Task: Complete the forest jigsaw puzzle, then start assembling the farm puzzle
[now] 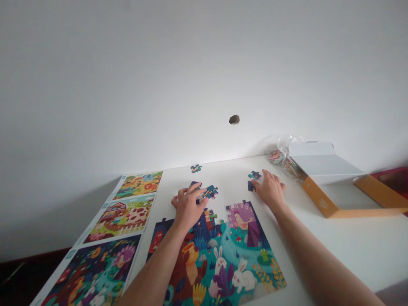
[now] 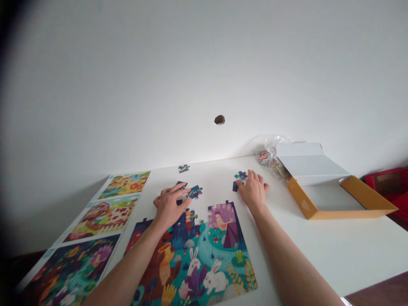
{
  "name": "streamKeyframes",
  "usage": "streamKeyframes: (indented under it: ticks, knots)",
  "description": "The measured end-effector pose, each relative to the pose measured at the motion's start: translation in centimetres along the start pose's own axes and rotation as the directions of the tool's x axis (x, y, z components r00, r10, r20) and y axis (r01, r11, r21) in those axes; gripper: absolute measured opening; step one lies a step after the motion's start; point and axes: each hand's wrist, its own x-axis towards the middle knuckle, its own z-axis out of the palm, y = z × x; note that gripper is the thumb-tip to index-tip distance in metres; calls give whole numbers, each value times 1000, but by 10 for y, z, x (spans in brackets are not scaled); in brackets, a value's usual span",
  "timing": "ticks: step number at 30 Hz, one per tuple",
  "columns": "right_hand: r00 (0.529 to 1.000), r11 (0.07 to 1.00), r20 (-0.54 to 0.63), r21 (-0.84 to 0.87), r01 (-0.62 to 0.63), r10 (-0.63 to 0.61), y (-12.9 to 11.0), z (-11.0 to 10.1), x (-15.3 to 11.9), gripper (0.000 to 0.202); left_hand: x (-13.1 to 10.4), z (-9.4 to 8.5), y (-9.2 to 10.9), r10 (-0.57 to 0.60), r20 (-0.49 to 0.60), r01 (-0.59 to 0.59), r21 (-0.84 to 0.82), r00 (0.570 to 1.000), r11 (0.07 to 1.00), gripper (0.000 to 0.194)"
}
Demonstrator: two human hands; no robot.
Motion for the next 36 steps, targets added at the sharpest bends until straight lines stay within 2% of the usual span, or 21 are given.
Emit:
streamKeyframes:
  ticks: [3, 7, 11, 15, 18, 25, 30, 32, 36]
  knots:
    - [1000, 999, 20, 50, 14, -15, 0, 8, 4, 43, 0, 0, 1, 3, 11, -3, 11, 1000, 1000, 24]
    - [999, 997, 23, 77, -30, 29, 0, 12, 7, 37, 0, -2, 3, -17, 16, 17, 12, 1000, 1000, 22]
    - [999, 998, 19, 49, -42, 41, -2, 12, 5, 41, 0, -2, 3, -26, 1, 26, 13, 1000, 1000, 22]
    - [997, 998, 40, 40, 58, -59, -4, 14, 4, 47, -1, 0, 2, -30, -9, 30, 9, 1000, 1000, 21]
    - [987, 989, 84, 70, 129, -135, -6, 15, 2, 37, -1, 0, 1, -34, -6, 34, 11, 999, 999, 21]
    - [958, 955, 64, 123, 270, -279, -21, 14, -8, 21, -1, -2, 3, -35, 1, 35, -4, 999, 999, 21]
    - [940, 937, 115, 182, 297, -321, -28, 12, -11, 9, -1, 1, 1, -14, -12, 14, -6, 1000, 1000, 20]
    - [942, 941, 117, 175, 291, -313, -29, 11, -10, 12, -1, 1, 0, -8, -16, 8, -2, 1000, 1000, 21]
    - [960, 954, 99, 174, 243, -262, -29, 15, -9, 36, -1, 0, 2, 5, -25, -5, 3, 1000, 1000, 22]
